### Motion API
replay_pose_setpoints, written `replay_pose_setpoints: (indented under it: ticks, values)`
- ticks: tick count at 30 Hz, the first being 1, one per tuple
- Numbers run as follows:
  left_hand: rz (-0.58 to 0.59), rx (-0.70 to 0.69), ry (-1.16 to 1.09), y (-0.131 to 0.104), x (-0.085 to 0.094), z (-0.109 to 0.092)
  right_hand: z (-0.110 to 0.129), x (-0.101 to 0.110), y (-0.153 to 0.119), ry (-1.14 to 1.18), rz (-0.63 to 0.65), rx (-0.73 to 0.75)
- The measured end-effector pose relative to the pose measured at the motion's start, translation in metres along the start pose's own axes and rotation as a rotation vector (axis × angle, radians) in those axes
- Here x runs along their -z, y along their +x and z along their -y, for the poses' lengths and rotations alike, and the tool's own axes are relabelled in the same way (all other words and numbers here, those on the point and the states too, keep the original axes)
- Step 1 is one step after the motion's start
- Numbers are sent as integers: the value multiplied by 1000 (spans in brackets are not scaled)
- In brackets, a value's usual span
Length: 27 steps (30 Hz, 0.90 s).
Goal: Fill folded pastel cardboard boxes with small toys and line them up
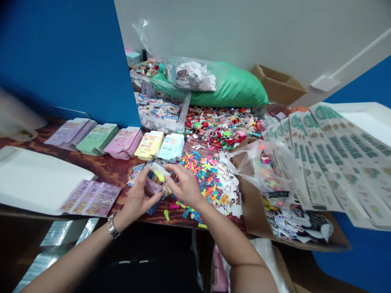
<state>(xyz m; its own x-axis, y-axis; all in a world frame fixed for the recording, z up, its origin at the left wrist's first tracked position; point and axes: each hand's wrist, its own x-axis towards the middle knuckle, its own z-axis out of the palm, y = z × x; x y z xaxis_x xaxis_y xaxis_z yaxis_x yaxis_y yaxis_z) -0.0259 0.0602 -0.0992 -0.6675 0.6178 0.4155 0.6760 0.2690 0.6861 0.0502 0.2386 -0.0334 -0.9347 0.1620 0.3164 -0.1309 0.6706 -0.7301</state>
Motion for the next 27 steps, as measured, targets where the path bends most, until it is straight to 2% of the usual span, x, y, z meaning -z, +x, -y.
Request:
replay_pose_setpoints:
  ticks: [4, 7, 10, 12, 16, 18, 21, 24, 27]
  values:
    - [26, -104, -30, -1, 5, -2, 8, -11, -6, 82, 13, -30]
    - [18, -123, -18, -5, 8, -3, 14, -17, -10, 46, -31, 90]
    - [-10, -108, -4, -11, 9, -4, 20, -18, -12, 86, -18, 166]
    - [-22, -86, 2, -15, 11, -6, 24, -18, -12, 131, -12, 132]
    - [-12, -56, 32, -16, 14, -11, 29, -17, -10, 151, -23, -51]
    - [26, -41, 57, -15, 15, -13, 31, -18, -10, 112, -37, -59]
    - [65, -24, 146, -16, 15, -14, 36, -21, -15, 11, -79, 67]
    - [53, -58, 303, -19, 15, -12, 40, -28, -24, -103, -78, 196]
    - [42, -99, 401, -20, 17, -10, 39, -40, -34, -180, -120, 261]
